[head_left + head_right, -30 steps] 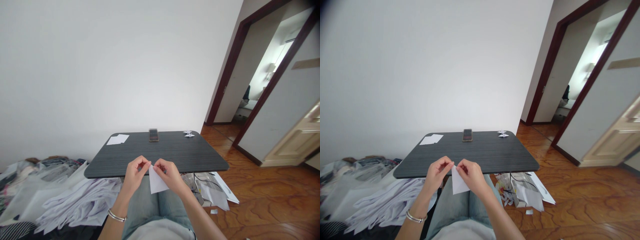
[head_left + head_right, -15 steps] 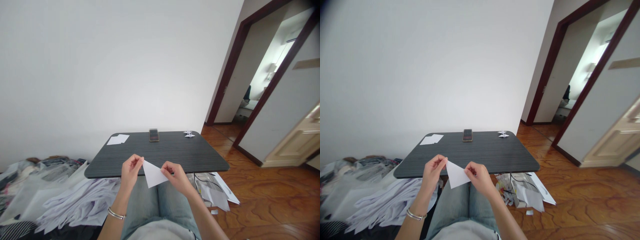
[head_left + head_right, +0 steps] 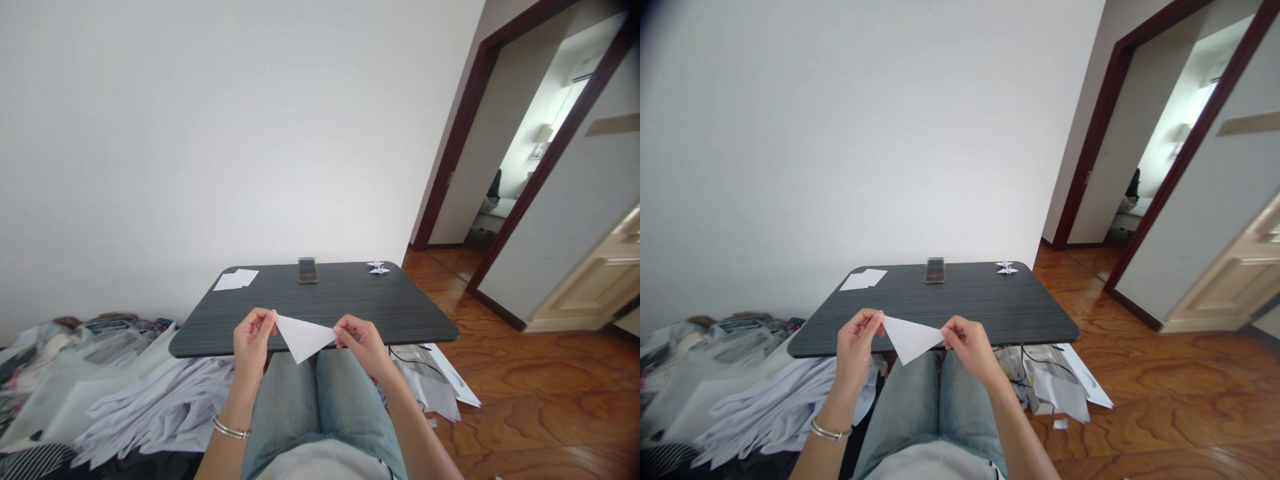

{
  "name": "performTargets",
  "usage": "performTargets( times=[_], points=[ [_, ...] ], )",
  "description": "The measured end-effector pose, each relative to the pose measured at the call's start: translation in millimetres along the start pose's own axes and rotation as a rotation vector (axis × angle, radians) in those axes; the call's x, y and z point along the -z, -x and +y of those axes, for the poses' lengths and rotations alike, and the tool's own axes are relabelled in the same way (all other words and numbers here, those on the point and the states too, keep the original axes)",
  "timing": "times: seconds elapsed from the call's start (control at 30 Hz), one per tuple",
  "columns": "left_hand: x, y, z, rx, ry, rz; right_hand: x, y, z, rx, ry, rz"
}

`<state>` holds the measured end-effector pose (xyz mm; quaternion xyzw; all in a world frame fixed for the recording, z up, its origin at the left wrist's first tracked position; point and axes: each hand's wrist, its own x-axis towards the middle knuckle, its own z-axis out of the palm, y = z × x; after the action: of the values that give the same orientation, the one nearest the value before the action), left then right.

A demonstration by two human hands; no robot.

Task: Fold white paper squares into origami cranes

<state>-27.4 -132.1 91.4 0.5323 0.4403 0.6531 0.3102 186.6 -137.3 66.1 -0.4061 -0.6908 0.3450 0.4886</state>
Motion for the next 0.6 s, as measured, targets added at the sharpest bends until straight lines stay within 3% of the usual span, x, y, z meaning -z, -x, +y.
performTargets(
  times=[0.27,0.43,0.6],
  points=[
    [-0.6,0,-4,0.075,0.122,0.021,0,-4,4,-0.049,-0.158,0.124],
    [-7.9,2,1,0.251,0.261,-0.094,-3,-6,1,-0.044,-0.158,0.161],
    [-16.8,7,8,0.334,0.231,-0.141,-10,-7,-2,-0.055,-0.183,0.163]
  ],
)
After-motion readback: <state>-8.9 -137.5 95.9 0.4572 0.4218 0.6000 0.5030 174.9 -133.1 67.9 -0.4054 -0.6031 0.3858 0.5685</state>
